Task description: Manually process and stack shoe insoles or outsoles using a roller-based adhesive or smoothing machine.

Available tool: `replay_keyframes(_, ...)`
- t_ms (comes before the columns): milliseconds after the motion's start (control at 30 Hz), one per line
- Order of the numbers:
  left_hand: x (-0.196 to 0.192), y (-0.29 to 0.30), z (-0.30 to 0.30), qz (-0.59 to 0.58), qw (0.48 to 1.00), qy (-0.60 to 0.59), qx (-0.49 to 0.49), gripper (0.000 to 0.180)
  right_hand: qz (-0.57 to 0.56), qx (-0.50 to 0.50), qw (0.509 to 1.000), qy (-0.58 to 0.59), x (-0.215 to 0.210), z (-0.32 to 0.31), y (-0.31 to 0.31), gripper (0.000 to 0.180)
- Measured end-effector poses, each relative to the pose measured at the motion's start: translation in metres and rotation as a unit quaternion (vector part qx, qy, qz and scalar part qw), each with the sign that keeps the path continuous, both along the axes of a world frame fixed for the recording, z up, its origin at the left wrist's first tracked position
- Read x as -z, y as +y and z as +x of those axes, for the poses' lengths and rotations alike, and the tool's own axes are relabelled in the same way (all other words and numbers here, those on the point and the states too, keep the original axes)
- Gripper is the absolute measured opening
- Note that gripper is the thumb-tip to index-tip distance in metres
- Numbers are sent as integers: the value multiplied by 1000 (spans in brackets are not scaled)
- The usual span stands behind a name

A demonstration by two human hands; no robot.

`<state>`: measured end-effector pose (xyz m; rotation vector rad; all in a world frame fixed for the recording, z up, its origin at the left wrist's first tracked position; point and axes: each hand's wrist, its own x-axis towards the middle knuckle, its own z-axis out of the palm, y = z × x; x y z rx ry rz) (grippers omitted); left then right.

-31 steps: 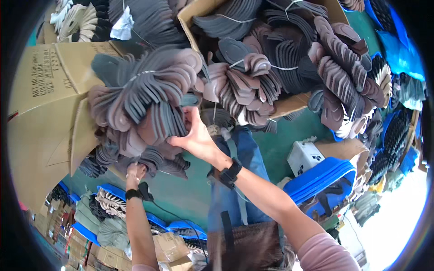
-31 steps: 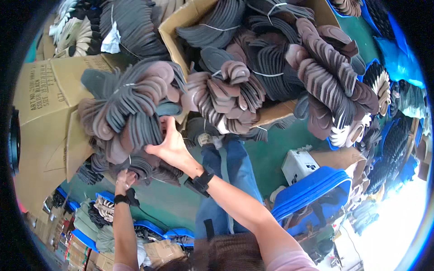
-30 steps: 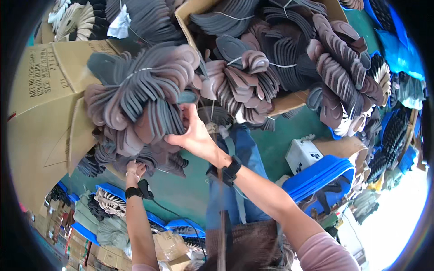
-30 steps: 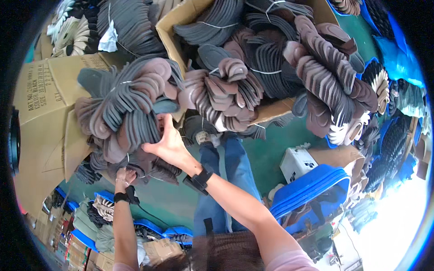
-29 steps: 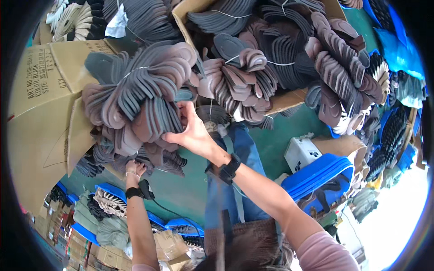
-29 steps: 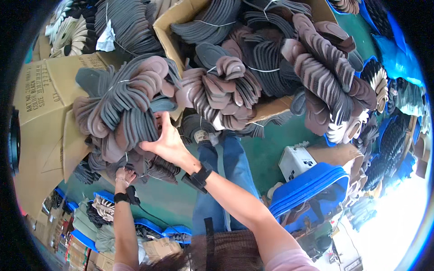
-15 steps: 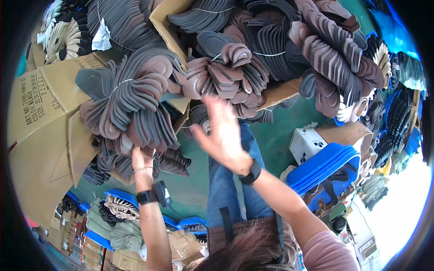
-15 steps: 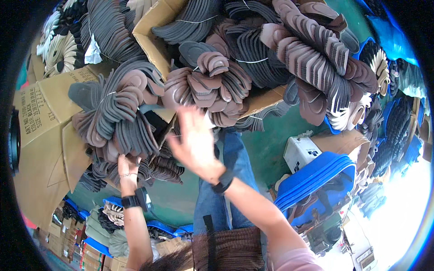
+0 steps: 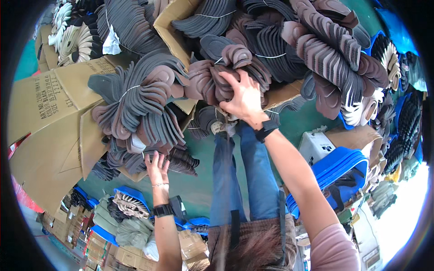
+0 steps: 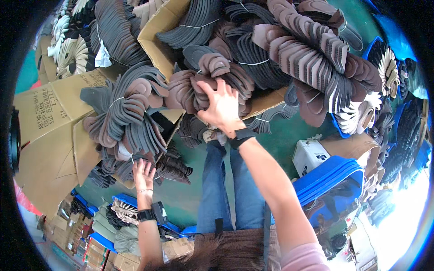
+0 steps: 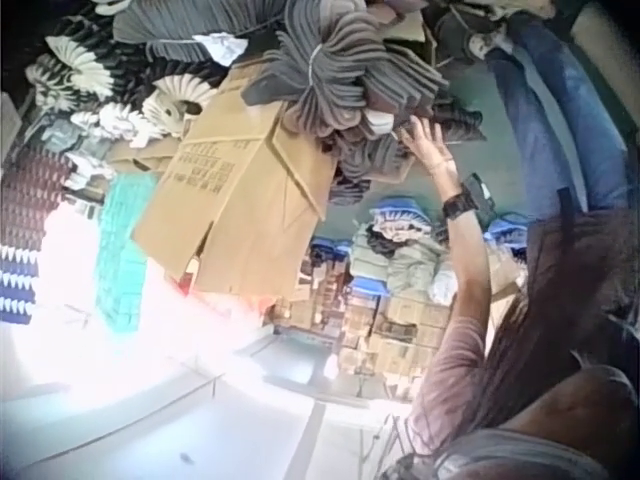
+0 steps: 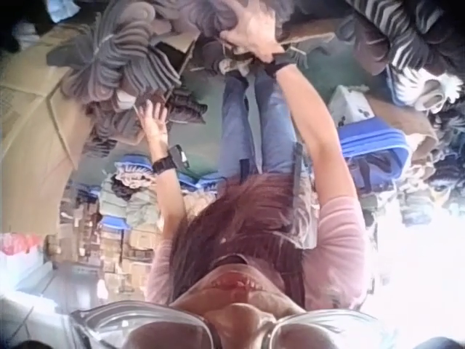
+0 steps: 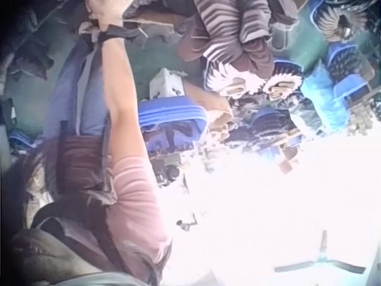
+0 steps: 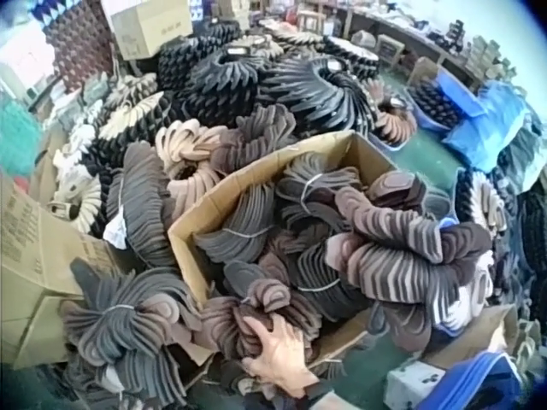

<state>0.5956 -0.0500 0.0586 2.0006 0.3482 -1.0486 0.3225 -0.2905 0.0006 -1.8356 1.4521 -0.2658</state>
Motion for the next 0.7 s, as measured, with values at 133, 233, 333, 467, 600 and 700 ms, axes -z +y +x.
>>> replay_keyframes(133, -15, 20, -23, 19, 998, 55, -18, 64, -3, 37, 993, -111, -28, -31, -15, 69)
replay_keyframes(233, -32, 7, -50, -77, 973, 213, 36, 58, -9, 45, 980, -193, -91, -64, -19, 68)
replay_keyframes(333, -57, -29, -79, -224, 883, 379, 166, 66, -54, 50, 966, -247, -159, -93, 18, 72)
replay_keyframes(467, -68, -42, -119, -304, 785, 496, 213, 59, -82, 87, 950, -289, -229, -101, 102, 84)
replay_keyframes(600, -70, -36, -212, -247, 674, 626, 304, 58, -80, 126, 959, -240, -252, -68, 199, 82)
replay_keyframes(700, -78, -29, -274, -204, 604, 676, 370, 58, -107, 177, 944, -255, -263, -66, 253, 81)
